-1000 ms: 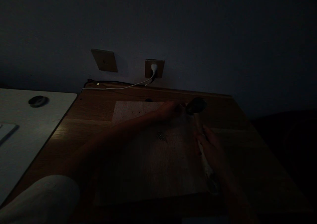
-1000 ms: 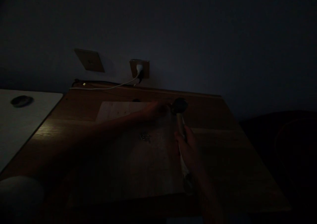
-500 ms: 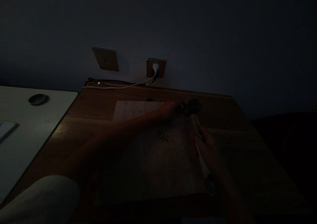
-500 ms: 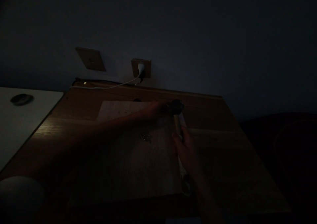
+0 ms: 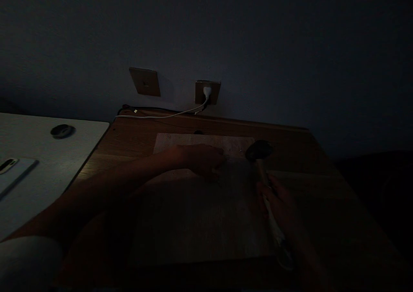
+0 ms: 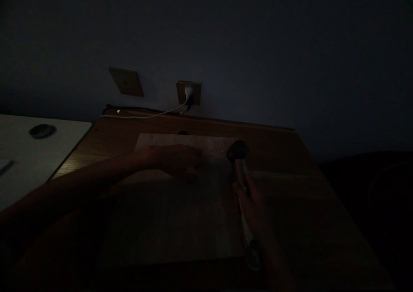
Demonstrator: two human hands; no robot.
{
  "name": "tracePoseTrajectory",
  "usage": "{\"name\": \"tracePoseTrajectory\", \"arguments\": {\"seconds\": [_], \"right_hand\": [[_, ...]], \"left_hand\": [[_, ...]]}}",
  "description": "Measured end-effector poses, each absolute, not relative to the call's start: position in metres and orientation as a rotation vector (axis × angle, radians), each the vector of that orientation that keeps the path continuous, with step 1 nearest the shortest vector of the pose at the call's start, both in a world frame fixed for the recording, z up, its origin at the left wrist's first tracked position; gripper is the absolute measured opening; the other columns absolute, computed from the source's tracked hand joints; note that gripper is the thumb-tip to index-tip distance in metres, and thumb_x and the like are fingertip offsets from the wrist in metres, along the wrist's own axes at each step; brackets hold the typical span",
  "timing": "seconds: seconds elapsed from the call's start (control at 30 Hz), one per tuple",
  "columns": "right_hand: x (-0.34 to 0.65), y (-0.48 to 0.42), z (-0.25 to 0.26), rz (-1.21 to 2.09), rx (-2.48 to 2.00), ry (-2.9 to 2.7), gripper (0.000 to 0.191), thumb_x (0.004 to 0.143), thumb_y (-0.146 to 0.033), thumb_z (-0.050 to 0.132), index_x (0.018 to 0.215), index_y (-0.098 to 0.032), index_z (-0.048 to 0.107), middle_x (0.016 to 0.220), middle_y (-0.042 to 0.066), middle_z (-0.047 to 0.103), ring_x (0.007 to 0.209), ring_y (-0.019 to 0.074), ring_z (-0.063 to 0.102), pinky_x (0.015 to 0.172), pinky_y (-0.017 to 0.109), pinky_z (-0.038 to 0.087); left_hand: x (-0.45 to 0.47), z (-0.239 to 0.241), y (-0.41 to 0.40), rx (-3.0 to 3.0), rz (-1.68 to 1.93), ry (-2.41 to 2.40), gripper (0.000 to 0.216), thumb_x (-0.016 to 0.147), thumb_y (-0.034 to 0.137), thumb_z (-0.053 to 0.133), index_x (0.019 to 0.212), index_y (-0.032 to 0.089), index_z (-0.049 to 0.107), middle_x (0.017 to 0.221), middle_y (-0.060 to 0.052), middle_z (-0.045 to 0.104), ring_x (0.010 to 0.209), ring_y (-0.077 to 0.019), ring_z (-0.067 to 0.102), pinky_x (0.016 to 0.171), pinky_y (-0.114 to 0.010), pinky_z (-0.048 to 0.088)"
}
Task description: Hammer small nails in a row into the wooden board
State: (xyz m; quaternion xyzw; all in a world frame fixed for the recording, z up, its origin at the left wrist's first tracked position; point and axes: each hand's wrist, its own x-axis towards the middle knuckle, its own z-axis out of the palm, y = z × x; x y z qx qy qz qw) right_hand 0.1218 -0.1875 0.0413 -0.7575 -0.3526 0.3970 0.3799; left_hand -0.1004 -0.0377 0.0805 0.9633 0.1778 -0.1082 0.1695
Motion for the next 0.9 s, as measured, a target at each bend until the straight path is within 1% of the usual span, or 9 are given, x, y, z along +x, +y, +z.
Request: {"name": "tracePoseTrajectory", "arguments": {"seconds": [0.1, 0.23, 0.3, 0.43, 0.5, 0.6, 0.67, 0.73, 0.9], "right_hand": [[0.12, -0.188, 0.039, 1.015, -1.944, -0.894, 0.052, 0.066, -0.061, 0.068, 0.101, -0.023, 0.06, 0.054, -0.008, 0.052, 0.04, 0.0137, 0.045, 0.04, 0.028, 0.034], [0.118, -0.19, 0.042, 1.029, -1.955, -0.873, 0.057, 0.064, -0.062, 0.069, 0.105, -0.023, 0.061, 0.053, -0.008, 0.052, 0.042, 0.0152, 0.045, 0.041, 0.029, 0.036], [0.118, -0.192, 0.044, 1.044, -1.943, -0.888, 0.053, 0.066, -0.062, 0.068, 0.102, -0.023, 0.061, 0.051, -0.008, 0.051, 0.041, 0.0154, 0.045, 0.041, 0.029, 0.036], [0.123, -0.193, 0.041, 0.957, -1.956, -0.909, 0.049, 0.069, -0.061, 0.068, 0.1, -0.023, 0.064, 0.056, -0.005, 0.056, 0.045, 0.0165, 0.05, 0.044, 0.029, 0.037], [0.127, -0.193, 0.037, 0.929, -1.983, -0.91, 0.052, 0.069, -0.06, 0.068, 0.105, -0.022, 0.066, 0.06, -0.004, 0.058, 0.048, 0.0178, 0.053, 0.046, 0.03, 0.039], [0.131, -0.193, 0.033, 0.917, -1.99, -0.932, 0.057, 0.072, -0.06, 0.067, 0.112, -0.02, 0.069, 0.068, 0.0, 0.065, 0.058, 0.0212, 0.061, 0.052, 0.032, 0.044], [0.132, -0.194, 0.032, 0.886, -1.982, -0.965, 0.059, 0.073, -0.059, 0.067, 0.116, -0.02, 0.07, 0.085, 0.005, 0.073, 0.075, 0.0249, 0.068, 0.062, 0.034, 0.05], [0.132, -0.196, 0.032, 0.845, -1.999, -0.971, 0.06, 0.072, -0.06, 0.067, 0.117, -0.021, 0.071, 0.094, 0.007, 0.076, 0.085, 0.0277, 0.071, 0.068, 0.035, 0.052], [0.13, -0.198, 0.036, 0.864, -2.039, -0.931, 0.061, 0.07, -0.063, 0.065, 0.115, -0.022, 0.073, 0.078, 0.004, 0.072, 0.076, 0.0275, 0.069, 0.06, 0.034, 0.05]], "left_hand": [[-0.098, 0.08, -0.042, 2.715, -0.423, 0.5, 0.024, 0.095, 0.031, 0.066, 0.107, 0.012, 0.074, 0.117, -0.014, 0.071, 0.085, -0.0205, 0.065, 0.065, -0.03, 0.042], [-0.097, 0.075, -0.037, 2.699, -0.378, 0.46, 0.011, 0.091, 0.021, 0.068, 0.092, 0.012, 0.075, 0.108, -0.012, 0.074, 0.085, -0.0192, 0.067, 0.067, -0.028, 0.043], [-0.098, 0.072, -0.034, 2.702, -0.306, 0.479, 0.011, 0.091, 0.022, 0.068, 0.088, 0.012, 0.074, 0.099, -0.011, 0.075, 0.08, -0.0187, 0.066, 0.064, -0.028, 0.042], [-0.098, 0.063, -0.024, 2.685, -0.044, 0.582, 0.01, 0.092, 0.016, 0.063, 0.091, 0.013, 0.073, 0.085, -0.008, 0.075, 0.073, -0.0171, 0.065, 0.061, -0.026, 0.041], [-0.092, 0.056, -0.016, 2.678, 0.086, 0.609, 0.011, 0.092, 0.013, 0.062, 0.095, 0.012, 0.073, 0.086, -0.008, 0.075, 0.073, -0.0169, 0.066, 0.063, -0.026, 0.042], [-0.077, 0.045, -0.003, 2.67, 0.201, 0.626, 0.019, 0.091, 0.01, 0.063, 0.106, 0.011, 0.073, 0.096, -0.009, 0.078, 0.081, -0.0184, 0.07, 0.07, -0.027, 0.046], [-0.066, 0.039, 0.005, 2.732, 0.211, 0.639, 0.02, 0.091, 0.01, 0.061, 0.104, 0.012, 0.075, 0.1, -0.011, 0.078, 0.087, -0.0206, 0.072, 0.074, -0.028, 0.048], [-0.059, 0.035, 0.009, 2.831, 0.203, 0.649, 0.019, 0.094, 0.011, 0.059, 0.098, 0.012, 0.077, 0.1, -0.012, 0.078, 0.089, -0.0227, 0.073, 0.074, -0.03, 0.049], [-0.052, 0.033, 0.011, 2.977, 0.191, 0.668, 0.023, 0.097, 0.013, 0.056, 0.104, 0.013, 0.078, 0.106, -0.015, 0.077, 0.088, -0.0238, 0.074, 0.067, -0.031, 0.048]]}}
